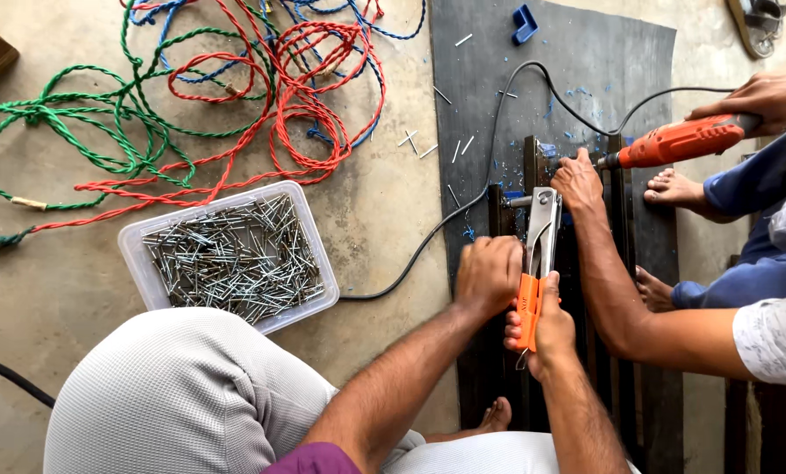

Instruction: The person fits plastic corner pieces into metal frame slats, drills holes into the slats using a power drill, and fastens rivets into the drilled holes with a rivet gun.

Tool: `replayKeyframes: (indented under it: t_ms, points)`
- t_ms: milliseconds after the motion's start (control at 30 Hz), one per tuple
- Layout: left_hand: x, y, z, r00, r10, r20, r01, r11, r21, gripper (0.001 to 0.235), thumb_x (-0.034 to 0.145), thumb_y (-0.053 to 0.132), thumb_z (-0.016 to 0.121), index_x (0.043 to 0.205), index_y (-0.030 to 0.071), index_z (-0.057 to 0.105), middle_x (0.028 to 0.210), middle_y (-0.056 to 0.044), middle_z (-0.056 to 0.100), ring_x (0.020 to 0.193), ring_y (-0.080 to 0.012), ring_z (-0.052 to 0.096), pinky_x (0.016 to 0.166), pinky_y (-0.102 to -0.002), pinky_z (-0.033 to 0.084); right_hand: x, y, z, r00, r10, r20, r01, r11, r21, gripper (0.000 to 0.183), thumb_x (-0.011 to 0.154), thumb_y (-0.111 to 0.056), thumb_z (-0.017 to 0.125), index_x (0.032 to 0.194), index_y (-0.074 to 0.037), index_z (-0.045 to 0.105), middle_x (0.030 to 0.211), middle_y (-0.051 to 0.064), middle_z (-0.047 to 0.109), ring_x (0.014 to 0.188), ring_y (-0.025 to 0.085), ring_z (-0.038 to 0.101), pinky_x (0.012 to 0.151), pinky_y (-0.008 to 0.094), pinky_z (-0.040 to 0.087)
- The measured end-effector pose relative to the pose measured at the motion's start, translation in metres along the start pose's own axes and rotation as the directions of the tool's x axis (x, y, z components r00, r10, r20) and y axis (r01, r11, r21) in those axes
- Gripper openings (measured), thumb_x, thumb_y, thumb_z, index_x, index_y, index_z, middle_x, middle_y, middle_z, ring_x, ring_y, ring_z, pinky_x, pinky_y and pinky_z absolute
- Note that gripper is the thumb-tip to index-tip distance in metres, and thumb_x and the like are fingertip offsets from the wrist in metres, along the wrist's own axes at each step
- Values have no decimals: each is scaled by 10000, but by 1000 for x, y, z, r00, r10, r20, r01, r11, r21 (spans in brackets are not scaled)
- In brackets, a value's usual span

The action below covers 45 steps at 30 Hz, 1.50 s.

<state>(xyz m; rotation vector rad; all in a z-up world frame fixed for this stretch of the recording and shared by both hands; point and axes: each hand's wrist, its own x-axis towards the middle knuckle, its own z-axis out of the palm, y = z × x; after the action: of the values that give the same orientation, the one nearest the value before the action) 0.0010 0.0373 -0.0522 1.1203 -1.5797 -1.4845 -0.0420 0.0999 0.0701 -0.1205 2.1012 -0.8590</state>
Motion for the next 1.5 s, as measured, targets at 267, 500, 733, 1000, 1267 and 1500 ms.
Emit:
replayKeyframes:
  t_ms: [267, 500, 733, 1000, 1267, 1500]
  points:
    - [-7, -36, -3, 871, 413, 265, -490, 695, 527, 486, 989, 210, 502, 1463, 119, 559, 1653, -70, 390, 1575, -272, 276, 1295, -526, 156, 11, -18, -32, 991, 74, 112, -80, 996, 44, 808, 904, -838, 398, 931, -49, 569, 605, 16, 468, 438, 111, 411, 405, 258, 359]
    - [-4, -32, -8, 850, 439, 291, -525, 659, 539, 507, 992, 252, 482, 1477, 116, 545, 1619, -96, 393, 1546, -298, 268, 1274, -555, 151, 18, 42, 18, 982, -148, -115, 145, 989, -28, 758, 902, -771, 435, 926, -25, 565, 594, 50, 490, 422, 161, 446, 374, 314, 372]
    - [-6, -32, -12, 869, 410, 278, -495, 696, 520, 494, 957, 254, 524, 1440, 162, 580, 1625, -40, 432, 1552, -259, 269, 1268, -544, 151, -45, 32, 24, 980, -169, 101, 133, 949, 287, 730, 949, -769, 384, 917, -66, 575, 589, 16, 488, 440, 122, 477, 395, 266, 410]
    - [10, -43, -42, 988, 51, 149, 24, 885, -464, 403, 990, 308, 634, 1292, 66, 748, 1148, -172, 806, 1005, -352, 748, 840, -510, 611, -85, -6, 7, 935, -344, 91, 350, 935, -56, 442, 957, -305, 543, 1284, -10, 582, 1039, 111, 773, 802, 159, 798, 662, 310, 642]
    - [0, 52, -91, 694, 574, 434, 621, -174, -764, 521, 1133, 395, 477, 1483, 10, 500, 844, -143, 680, 558, -164, 646, 463, -273, 504, -79, -58, -100, 816, -305, 491, 247, 952, 181, 438, 1114, -312, 537, 1389, 29, 528, 620, 15, 497, 372, 67, 416, 327, 220, 346]
    - [-9, 70, -32, 883, 19, 469, 435, 343, -833, 469, 1062, 469, 457, 1295, 84, 592, 573, -11, 522, 398, -134, 523, 378, -296, 452, -71, -42, -47, 948, -310, 69, 312, 950, -16, 354, 1003, -286, 572, 1267, -60, 643, 560, -13, 437, 363, 48, 337, 328, 213, 276]
